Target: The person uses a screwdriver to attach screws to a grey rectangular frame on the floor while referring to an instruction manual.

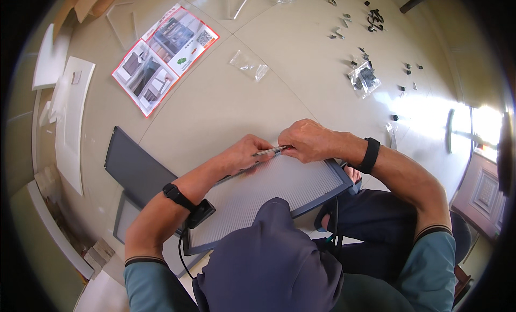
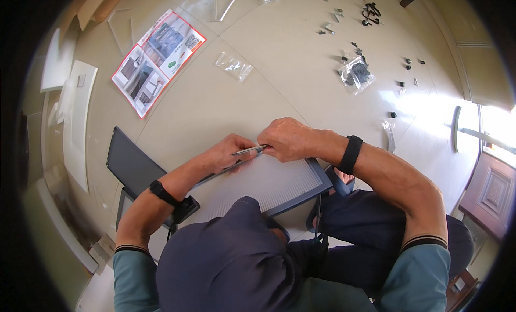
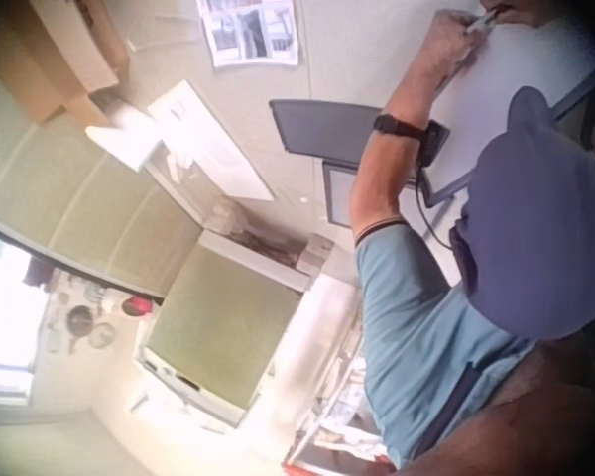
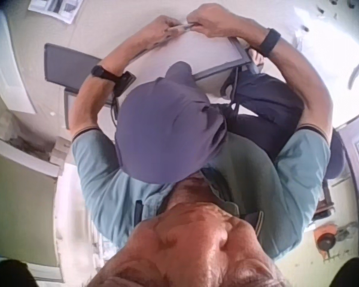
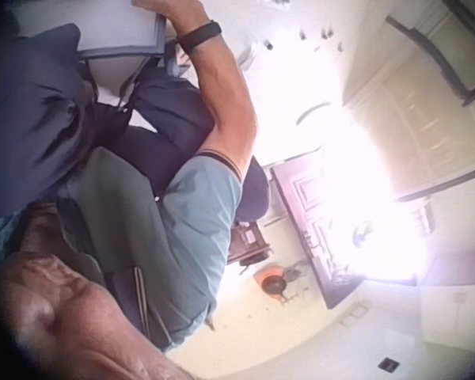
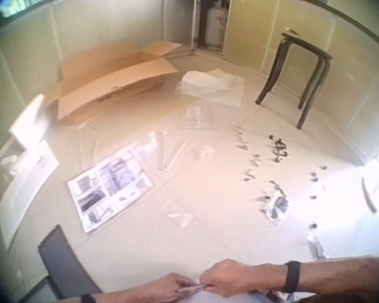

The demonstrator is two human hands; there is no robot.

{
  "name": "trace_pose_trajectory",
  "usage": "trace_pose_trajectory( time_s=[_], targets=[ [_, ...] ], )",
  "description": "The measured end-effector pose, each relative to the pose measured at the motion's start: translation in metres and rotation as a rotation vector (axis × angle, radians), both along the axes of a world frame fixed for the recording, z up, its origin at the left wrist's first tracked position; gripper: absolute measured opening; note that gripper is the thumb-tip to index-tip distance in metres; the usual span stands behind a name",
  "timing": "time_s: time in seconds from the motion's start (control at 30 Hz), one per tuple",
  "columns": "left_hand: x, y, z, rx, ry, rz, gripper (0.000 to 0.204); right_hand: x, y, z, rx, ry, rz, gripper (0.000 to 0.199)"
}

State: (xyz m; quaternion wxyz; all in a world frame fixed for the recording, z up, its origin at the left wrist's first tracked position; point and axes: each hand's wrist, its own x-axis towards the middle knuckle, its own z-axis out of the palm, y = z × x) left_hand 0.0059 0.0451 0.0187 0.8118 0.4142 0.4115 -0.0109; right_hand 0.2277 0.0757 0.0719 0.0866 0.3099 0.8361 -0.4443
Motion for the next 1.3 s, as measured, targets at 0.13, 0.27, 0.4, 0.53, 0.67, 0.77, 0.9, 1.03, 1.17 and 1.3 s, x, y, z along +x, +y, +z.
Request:
trace_pose_trajectory(
  time_s=[0.13, 0.27, 0.4, 0.53, 0.67, 0.77, 0.9, 1.03, 1.17, 1.3],
  targets=[
    [-0.002, 0.001, 0.000, -0.013, 0.002, -0.006, 0.023, -0.007, 0.005, 0.001, -0.026, -0.054, 0.066, 0.018],
    [-0.004, -0.001, -0.004, -0.041, -0.008, 0.029, 0.023, -0.011, 0.006, -0.003, -0.022, -0.036, 0.088, 0.019],
    [-0.004, -0.002, -0.005, -0.056, -0.027, 0.044, 0.024, -0.013, 0.006, -0.006, -0.009, -0.010, 0.057, 0.020],
    [-0.007, -0.004, -0.011, -0.029, -0.073, 0.050, 0.031, -0.018, 0.009, -0.004, -0.040, -0.066, 0.083, 0.018],
    [-0.008, -0.007, -0.013, -0.005, -0.088, 0.056, 0.033, -0.016, 0.008, -0.006, -0.028, -0.054, 0.092, 0.017],
    [-0.007, -0.007, -0.013, 0.006, -0.079, 0.053, 0.031, -0.014, 0.007, -0.007, -0.013, -0.030, 0.095, 0.015],
    [0.002, -0.003, -0.001, -0.063, -0.008, 0.090, 0.024, -0.010, 0.015, -0.011, -0.120, -0.050, -0.009, 0.017],
    [0.007, -0.003, 0.004, -0.104, 0.059, 0.125, 0.020, -0.005, 0.022, -0.014, -0.218, -0.015, -0.020, 0.019],
    [0.008, -0.001, 0.006, -0.101, 0.050, 0.101, 0.020, 0.000, 0.010, -0.019, -0.128, 0.009, -0.029, 0.018],
    [0.007, -0.004, 0.007, -0.003, 0.037, 0.039, 0.021, -0.003, 0.010, -0.018, -0.098, 0.024, -0.009, 0.019]
  ],
)
